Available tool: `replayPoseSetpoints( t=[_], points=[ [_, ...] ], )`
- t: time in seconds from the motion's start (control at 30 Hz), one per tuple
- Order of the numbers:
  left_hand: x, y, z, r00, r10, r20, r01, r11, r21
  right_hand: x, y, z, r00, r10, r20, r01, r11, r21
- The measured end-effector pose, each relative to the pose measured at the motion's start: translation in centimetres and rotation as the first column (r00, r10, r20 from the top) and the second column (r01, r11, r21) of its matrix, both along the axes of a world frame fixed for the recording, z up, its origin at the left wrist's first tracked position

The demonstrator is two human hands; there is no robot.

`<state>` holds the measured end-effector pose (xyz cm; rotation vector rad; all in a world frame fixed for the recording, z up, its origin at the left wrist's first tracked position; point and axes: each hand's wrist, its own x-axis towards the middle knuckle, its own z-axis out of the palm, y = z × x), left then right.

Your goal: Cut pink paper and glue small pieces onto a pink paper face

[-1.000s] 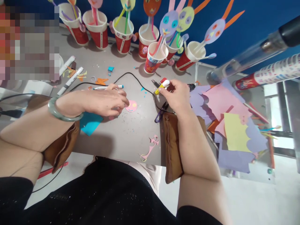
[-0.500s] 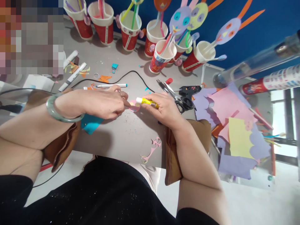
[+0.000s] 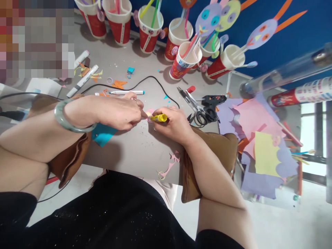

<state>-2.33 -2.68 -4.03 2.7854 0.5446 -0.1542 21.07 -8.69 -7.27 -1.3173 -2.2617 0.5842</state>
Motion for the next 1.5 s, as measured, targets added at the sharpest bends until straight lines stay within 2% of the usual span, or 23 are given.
replayPoseSetpoints(
  t=[0.1,0.3,0.43,0.67,0.93,1.23,1.5],
  points=[
    [0.1,0.2,0.4,0.991,-0.101,-0.086,0.095,0.993,-0.065,-0.3,0.0,-0.5,0.999,-0.032,-0.005,0.032,0.999,0.017],
    [0.8,-0.1,1.6,0.968,-0.124,-0.218,0.121,0.992,-0.027,-0.3,0.5,-1.3,0.999,-0.015,0.030,0.013,0.999,0.044],
    [1.1,-0.4,1.7,0.945,-0.117,-0.305,0.126,0.992,0.010,-0.4,0.7,-1.6,0.998,-0.007,0.069,0.004,0.998,0.055],
    [1.0,-0.2,0.7,0.959,-0.112,-0.260,0.124,0.992,0.029,-0.7,0.9,-1.8,0.991,0.011,0.130,-0.014,1.000,0.023],
    [1.4,-0.9,1.4,0.944,-0.083,-0.319,0.109,0.992,0.067,-0.8,0.9,-1.5,0.989,0.034,0.140,-0.032,0.999,-0.019],
    [1.4,-1.2,1.6,0.958,-0.018,-0.287,0.015,1.000,-0.011,-0.4,0.9,-0.9,0.995,-0.076,0.069,0.073,0.996,0.048],
    [1.7,-1.1,1.5,0.944,-0.011,-0.329,-0.003,0.999,-0.042,-0.9,0.7,-1.5,0.996,-0.001,0.085,-0.001,1.000,0.027]
  ],
)
